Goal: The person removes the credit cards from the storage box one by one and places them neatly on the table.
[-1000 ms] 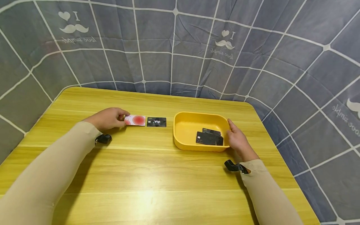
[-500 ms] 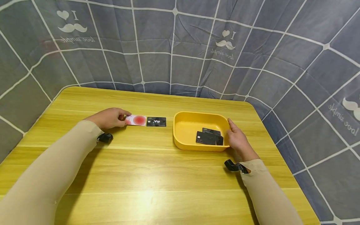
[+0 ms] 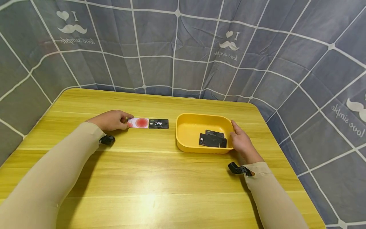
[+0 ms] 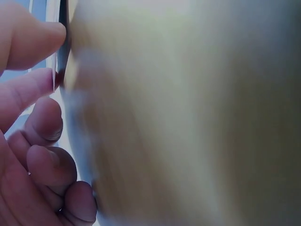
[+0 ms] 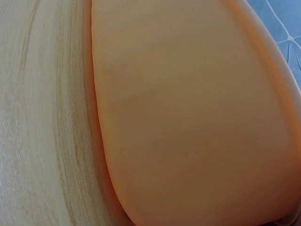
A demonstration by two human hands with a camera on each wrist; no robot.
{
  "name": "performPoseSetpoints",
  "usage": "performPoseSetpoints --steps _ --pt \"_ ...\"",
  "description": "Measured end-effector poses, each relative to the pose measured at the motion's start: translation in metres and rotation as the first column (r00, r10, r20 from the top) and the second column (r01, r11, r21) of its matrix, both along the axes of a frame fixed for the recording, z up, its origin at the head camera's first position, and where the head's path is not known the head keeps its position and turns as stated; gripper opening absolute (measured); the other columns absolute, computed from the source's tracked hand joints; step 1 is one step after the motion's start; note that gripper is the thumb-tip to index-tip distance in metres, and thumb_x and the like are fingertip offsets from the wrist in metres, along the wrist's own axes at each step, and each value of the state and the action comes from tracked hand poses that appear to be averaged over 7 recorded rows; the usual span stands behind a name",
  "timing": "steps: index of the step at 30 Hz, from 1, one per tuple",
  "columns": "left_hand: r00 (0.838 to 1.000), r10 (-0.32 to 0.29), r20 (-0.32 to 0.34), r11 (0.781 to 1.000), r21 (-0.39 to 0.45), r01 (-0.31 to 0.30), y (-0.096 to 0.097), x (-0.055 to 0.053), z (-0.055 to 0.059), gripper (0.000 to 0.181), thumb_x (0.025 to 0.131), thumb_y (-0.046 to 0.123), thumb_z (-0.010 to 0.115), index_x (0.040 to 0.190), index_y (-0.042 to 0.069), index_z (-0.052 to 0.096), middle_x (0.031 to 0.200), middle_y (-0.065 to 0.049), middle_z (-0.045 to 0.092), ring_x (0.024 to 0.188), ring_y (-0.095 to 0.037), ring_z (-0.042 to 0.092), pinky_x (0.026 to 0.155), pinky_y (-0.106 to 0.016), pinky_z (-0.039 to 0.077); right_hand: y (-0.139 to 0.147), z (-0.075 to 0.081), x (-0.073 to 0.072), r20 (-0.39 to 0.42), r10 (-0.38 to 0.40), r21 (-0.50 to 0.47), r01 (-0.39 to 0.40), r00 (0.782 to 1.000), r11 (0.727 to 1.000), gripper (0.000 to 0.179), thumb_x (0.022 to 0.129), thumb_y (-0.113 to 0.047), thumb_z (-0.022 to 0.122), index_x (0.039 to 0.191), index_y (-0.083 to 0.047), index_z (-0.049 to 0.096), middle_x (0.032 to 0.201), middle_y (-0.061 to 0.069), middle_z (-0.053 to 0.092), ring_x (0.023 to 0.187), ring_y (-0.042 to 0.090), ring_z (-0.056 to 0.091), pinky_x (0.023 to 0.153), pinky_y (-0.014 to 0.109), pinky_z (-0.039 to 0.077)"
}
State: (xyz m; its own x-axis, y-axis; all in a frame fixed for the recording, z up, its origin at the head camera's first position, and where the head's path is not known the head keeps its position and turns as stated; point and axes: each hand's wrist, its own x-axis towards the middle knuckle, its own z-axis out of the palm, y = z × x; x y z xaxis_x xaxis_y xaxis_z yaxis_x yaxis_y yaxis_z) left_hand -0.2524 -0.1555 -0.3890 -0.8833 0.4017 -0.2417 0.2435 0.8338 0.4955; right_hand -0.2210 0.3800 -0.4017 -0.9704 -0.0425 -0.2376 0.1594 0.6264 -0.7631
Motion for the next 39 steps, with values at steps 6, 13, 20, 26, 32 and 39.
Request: performPoseSetpoints --steps 6,13,20,26,32,39 --pt "1.000 -0.008 0.000 1.000 -0.007 0.008 -0.0002 -0.0009 -0.0014 0.052 0.099 0.021 0.065 0.148 0.002 0.058 0.070 0.003 0.041 0.067 -0.015 0.038 0.075 -0.037 0.036 -0.0004 0.0004 0.0000 0.003 -0.002 0.003 0.002 1.000 1.000 0.065 0.113 -0.013 0.030 0.171 -0.023 0.002 0.178 0.010 0.005 0.163 0.040 0.007 0.129 0.060 0.012" --pt "1.000 -0.004 0.003 1.000 -0.017 0.004 -0.0007 -0.0023 -0.0024 0.055 0.099 0.023 0.067 0.150 0.002 0.057 0.074 0.001 0.045 0.069 -0.016 0.041 0.076 -0.037 0.036 -0.0002 0.0003 -0.0003 0.003 -0.003 0.003 0.003 1.000 1.000 0.065 0.113 -0.013 0.030 0.171 -0.024 0.002 0.178 0.009 0.005 0.163 0.041 0.007 0.129 0.060 0.014" --pt "1.000 0.002 0.001 1.000 -0.017 -0.002 -0.0011 -0.0027 -0.0035 0.057 0.098 0.023 0.069 0.150 0.003 0.056 0.075 0.000 0.047 0.069 -0.016 0.042 0.074 -0.036 0.036 0.0001 0.0002 -0.0006 -0.006 -0.001 0.020 0.002 1.000 1.000 0.065 0.113 -0.013 0.030 0.171 -0.024 0.003 0.178 0.009 0.006 0.163 0.040 0.007 0.129 0.060 0.011" --pt "1.000 0.007 -0.003 1.000 -0.015 -0.007 -0.0006 -0.0019 -0.0028 0.057 0.097 0.021 0.069 0.150 0.002 0.057 0.076 -0.001 0.048 0.070 -0.017 0.043 0.073 -0.036 0.036 0.0001 0.0000 -0.0006 -0.007 -0.003 0.024 0.004 1.000 1.000 0.065 0.113 -0.013 0.030 0.171 -0.025 0.003 0.178 0.008 0.006 0.163 0.040 0.007 0.129 0.060 0.011" --pt "1.000 0.016 0.009 1.000 -0.010 -0.016 -0.0005 -0.0013 -0.0029 0.058 0.098 0.023 0.069 0.151 0.003 0.056 0.077 -0.001 0.049 0.070 -0.016 0.043 0.074 -0.036 0.037 0.0004 -0.0002 -0.0007 -0.006 -0.005 0.027 0.005 1.000 1.000 0.065 0.112 -0.013 0.030 0.171 -0.024 0.003 0.178 0.008 0.006 0.163 0.039 0.006 0.130 0.060 0.010" --pt "1.000 0.005 0.005 1.000 -0.010 -0.005 -0.0007 -0.0015 -0.0040 0.058 0.099 0.027 0.070 0.151 0.003 0.056 0.078 -0.001 0.050 0.071 -0.016 0.043 0.076 -0.037 0.037 0.0014 -0.0014 -0.0016 -0.015 0.002 0.027 -0.002 1.000 1.000 0.065 0.112 -0.013 0.030 0.171 -0.023 0.004 0.177 0.009 0.007 0.163 0.039 0.007 0.130 0.059 0.011"
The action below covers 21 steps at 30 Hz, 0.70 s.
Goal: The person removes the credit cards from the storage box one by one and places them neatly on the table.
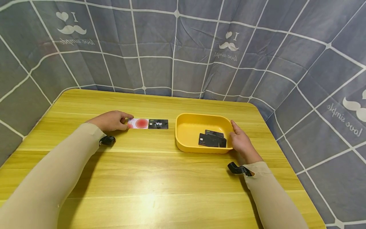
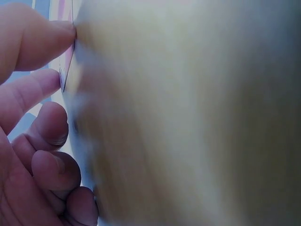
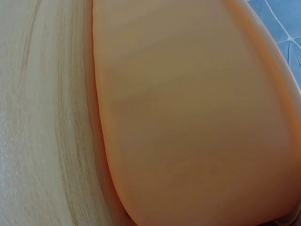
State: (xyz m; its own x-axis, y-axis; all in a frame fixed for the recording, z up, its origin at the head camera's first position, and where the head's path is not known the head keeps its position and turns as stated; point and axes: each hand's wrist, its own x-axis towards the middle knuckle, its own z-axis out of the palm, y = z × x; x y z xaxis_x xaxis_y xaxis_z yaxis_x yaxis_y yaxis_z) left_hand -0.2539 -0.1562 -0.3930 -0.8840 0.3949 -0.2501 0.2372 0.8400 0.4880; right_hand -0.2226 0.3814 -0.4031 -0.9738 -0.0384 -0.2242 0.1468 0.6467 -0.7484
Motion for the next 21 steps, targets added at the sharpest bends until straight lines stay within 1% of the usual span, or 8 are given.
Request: performPoseSetpoints --steps 4,7,9,12,16,19,21 --pt "1.000 -0.001 0.012 1.000 0.013 0.001 -0.002 0.002 0.003 0.059 0.099 0.029 0.071 0.150 0.003 0.056 0.079 -0.002 0.051 0.072 -0.017 0.044 0.076 -0.037 0.038 -0.003 0.003 0.006 0.004 -0.010 0.005 0.010 1.000 1.000 0.065 0.112 -0.014 0.030 0.171 -0.023 0.004 0.177 0.010 0.008 0.163 0.040 0.008 0.130 0.060 0.011" --pt "1.000 0.002 0.013 1.000 0.017 -0.002 -0.004 0.004 0.006 0.061 0.098 0.031 0.072 0.151 0.004 0.056 0.084 -0.003 0.054 0.076 -0.017 0.047 0.075 -0.037 0.038 -0.006 0.006 0.012 0.012 -0.020 0.015 0.020 1.000 1.000 0.065 0.112 -0.015 0.030 0.171 -0.023 0.004 0.177 0.010 0.008 0.163 0.040 0.009 0.130 0.060 0.011" --pt "1.000 0.000 0.008 1.000 0.022 0.000 -0.006 0.005 0.007 0.063 0.098 0.032 0.072 0.152 0.003 0.054 0.088 -0.004 0.056 0.078 -0.018 0.048 0.073 -0.035 0.038 -0.008 0.009 0.017 0.021 -0.029 0.019 0.029 0.999 0.999 0.065 0.112 -0.014 0.030 0.171 -0.024 0.004 0.177 0.009 0.008 0.163 0.039 0.009 0.130 0.060 0.011" --pt "1.000 0.013 0.007 0.999 0.039 -0.013 -0.008 0.006 0.012 0.065 0.099 0.030 0.069 0.155 0.004 0.051 0.090 -0.005 0.057 0.075 -0.019 0.048 0.067 -0.033 0.039 -0.011 0.011 0.022 0.031 -0.040 0.024 0.039 0.999 0.999 0.065 0.113 -0.014 0.030 0.171 -0.024 0.004 0.177 0.009 0.008 0.163 0.039 0.009 0.130 0.059 0.011" --pt "0.998 0.059 -0.008 0.997 0.059 -0.058 0.003 0.016 0.022 0.063 0.101 0.030 0.065 0.157 0.006 0.048 0.089 -0.007 0.054 0.072 -0.020 0.046 0.064 -0.034 0.038 -0.006 0.013 0.023 0.034 -0.023 0.027 0.022 0.999 0.999 0.064 0.113 -0.015 0.030 0.171 -0.023 0.004 0.177 0.009 0.008 0.164 0.038 0.009 0.130 0.059 0.010" --pt "0.996 0.078 -0.038 0.994 0.076 -0.075 0.015 0.022 0.030 0.063 0.101 0.031 0.065 0.157 0.007 0.049 0.090 -0.008 0.051 0.072 -0.019 0.044 0.066 -0.035 0.037 -0.001 0.015 0.025 0.037 -0.012 0.034 0.010 0.999 0.999 0.064 0.113 -0.015 0.030 0.171 -0.023 0.004 0.177 0.009 0.008 0.163 0.039 0.009 0.130 0.059 0.011" --pt "0.995 0.089 -0.046 0.992 0.090 -0.085 0.024 0.026 0.034 0.062 0.101 0.030 0.066 0.157 0.009 0.049 0.090 -0.008 0.050 0.068 -0.019 0.041 0.066 -0.035 0.036 0.002 0.016 0.026 0.042 -0.007 0.032 0.006 0.999 0.999 0.064 0.113 -0.015 0.030 0.171 -0.023 0.004 0.177 0.009 0.008 0.164 0.038 0.009 0.130 0.059 0.011"
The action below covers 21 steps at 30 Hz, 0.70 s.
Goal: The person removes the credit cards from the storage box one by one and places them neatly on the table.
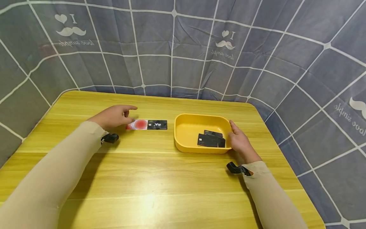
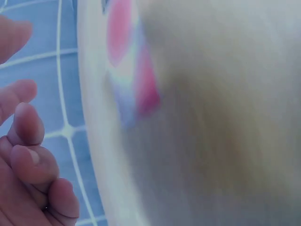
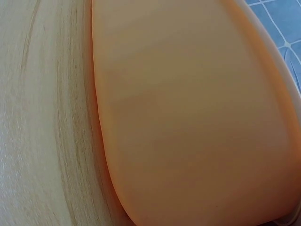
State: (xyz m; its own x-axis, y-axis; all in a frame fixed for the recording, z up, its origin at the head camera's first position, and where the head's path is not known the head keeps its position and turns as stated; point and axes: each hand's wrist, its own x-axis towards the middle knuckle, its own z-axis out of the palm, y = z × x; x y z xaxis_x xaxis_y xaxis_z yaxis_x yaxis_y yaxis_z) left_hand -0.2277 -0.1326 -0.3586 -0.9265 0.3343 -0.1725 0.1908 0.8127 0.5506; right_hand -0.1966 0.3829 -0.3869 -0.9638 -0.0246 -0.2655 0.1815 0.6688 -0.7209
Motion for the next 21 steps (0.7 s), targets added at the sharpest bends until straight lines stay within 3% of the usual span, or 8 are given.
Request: performPoseSetpoints --steps 14,21 --pt "0.993 -0.111 -0.049 0.993 0.034 0.113 0.052 -0.007 0.017 0.062 0.100 0.032 0.067 0.157 0.015 0.051 0.086 -0.006 0.050 0.070 -0.018 0.041 0.066 -0.037 0.036 0.000 0.000 0.002 0.001 -0.010 -0.018 0.010 1.000 1.000 0.064 0.112 -0.014 0.029 0.171 -0.021 0.005 0.177 0.009 0.008 0.164 0.038 0.008 0.130 0.058 0.010" --pt "0.980 -0.191 -0.054 0.979 0.057 0.194 0.081 -0.010 0.028 0.061 0.099 0.030 0.069 0.156 0.015 0.051 0.085 -0.004 0.048 0.059 -0.015 0.036 0.064 -0.034 0.035 -0.002 0.005 0.006 0.018 -0.016 -0.015 0.016 1.000 1.000 0.064 0.113 -0.015 0.028 0.171 -0.023 0.004 0.178 0.009 0.008 0.163 0.039 0.009 0.130 0.059 0.012"
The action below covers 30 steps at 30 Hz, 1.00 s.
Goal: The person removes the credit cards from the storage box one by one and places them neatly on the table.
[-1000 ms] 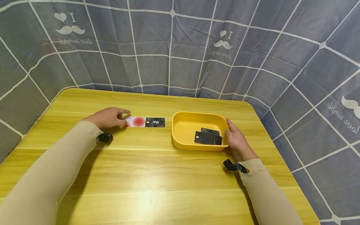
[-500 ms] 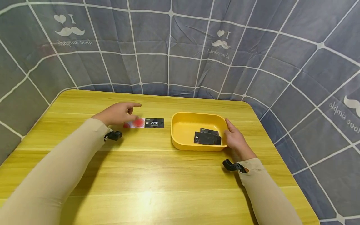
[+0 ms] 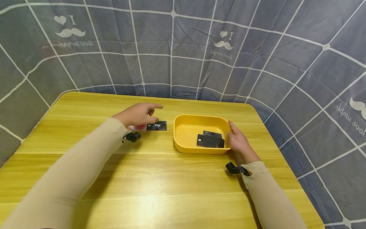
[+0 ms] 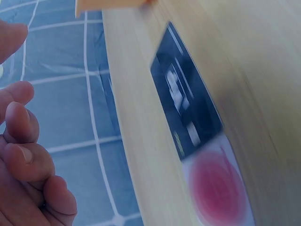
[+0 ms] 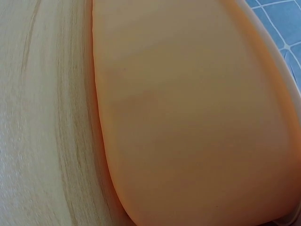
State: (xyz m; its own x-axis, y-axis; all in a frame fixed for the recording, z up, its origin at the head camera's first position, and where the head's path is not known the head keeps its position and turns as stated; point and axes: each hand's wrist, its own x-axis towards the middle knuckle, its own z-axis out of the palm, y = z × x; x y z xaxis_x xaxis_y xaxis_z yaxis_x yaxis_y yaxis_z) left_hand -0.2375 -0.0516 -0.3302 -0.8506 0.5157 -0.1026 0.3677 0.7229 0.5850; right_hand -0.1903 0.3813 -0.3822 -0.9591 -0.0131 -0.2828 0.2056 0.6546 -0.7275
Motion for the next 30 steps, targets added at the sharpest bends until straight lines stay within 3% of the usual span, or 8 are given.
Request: performPoseSetpoints --steps 6,14,20,30 --pt "0.997 -0.067 -0.023 0.998 0.019 0.068 0.019 -0.011 0.004 0.061 0.099 0.029 0.069 0.155 0.014 0.053 0.082 -0.003 0.047 0.065 -0.016 0.039 0.069 -0.035 0.037 -0.005 0.000 -0.002 0.005 -0.013 -0.002 0.013 1.000 1.000 0.064 0.113 -0.015 0.029 0.171 -0.024 0.003 0.178 0.008 0.007 0.164 0.039 0.009 0.130 0.060 0.012" --pt "0.991 -0.134 0.013 0.990 0.041 0.133 0.045 -0.021 0.006 0.062 0.100 0.029 0.069 0.157 0.018 0.050 0.082 -0.003 0.048 0.068 -0.017 0.040 0.068 -0.035 0.037 -0.011 -0.001 -0.006 -0.004 -0.025 0.003 0.025 1.000 1.000 0.064 0.113 -0.015 0.029 0.171 -0.024 0.003 0.178 0.008 0.007 0.164 0.039 0.008 0.130 0.060 0.011" --pt "0.982 -0.191 -0.016 0.981 0.023 0.191 0.064 -0.029 0.006 0.062 0.099 0.028 0.070 0.157 0.018 0.051 0.082 -0.002 0.049 0.070 -0.017 0.042 0.071 -0.034 0.037 -0.016 -0.004 -0.009 -0.008 -0.041 -0.005 0.041 0.999 0.999 0.064 0.113 -0.015 0.029 0.171 -0.024 0.004 0.178 0.008 0.008 0.164 0.038 0.009 0.130 0.059 0.011" --pt "0.970 -0.244 0.012 0.968 0.062 0.243 0.095 -0.028 0.007 0.062 0.098 0.028 0.072 0.156 0.018 0.053 0.078 -0.001 0.048 0.070 -0.017 0.043 0.070 -0.033 0.037 -0.020 -0.004 -0.010 -0.014 -0.052 -0.005 0.051 0.999 0.999 0.064 0.112 -0.015 0.029 0.171 -0.023 0.004 0.178 0.009 0.008 0.164 0.039 0.008 0.130 0.060 0.010"
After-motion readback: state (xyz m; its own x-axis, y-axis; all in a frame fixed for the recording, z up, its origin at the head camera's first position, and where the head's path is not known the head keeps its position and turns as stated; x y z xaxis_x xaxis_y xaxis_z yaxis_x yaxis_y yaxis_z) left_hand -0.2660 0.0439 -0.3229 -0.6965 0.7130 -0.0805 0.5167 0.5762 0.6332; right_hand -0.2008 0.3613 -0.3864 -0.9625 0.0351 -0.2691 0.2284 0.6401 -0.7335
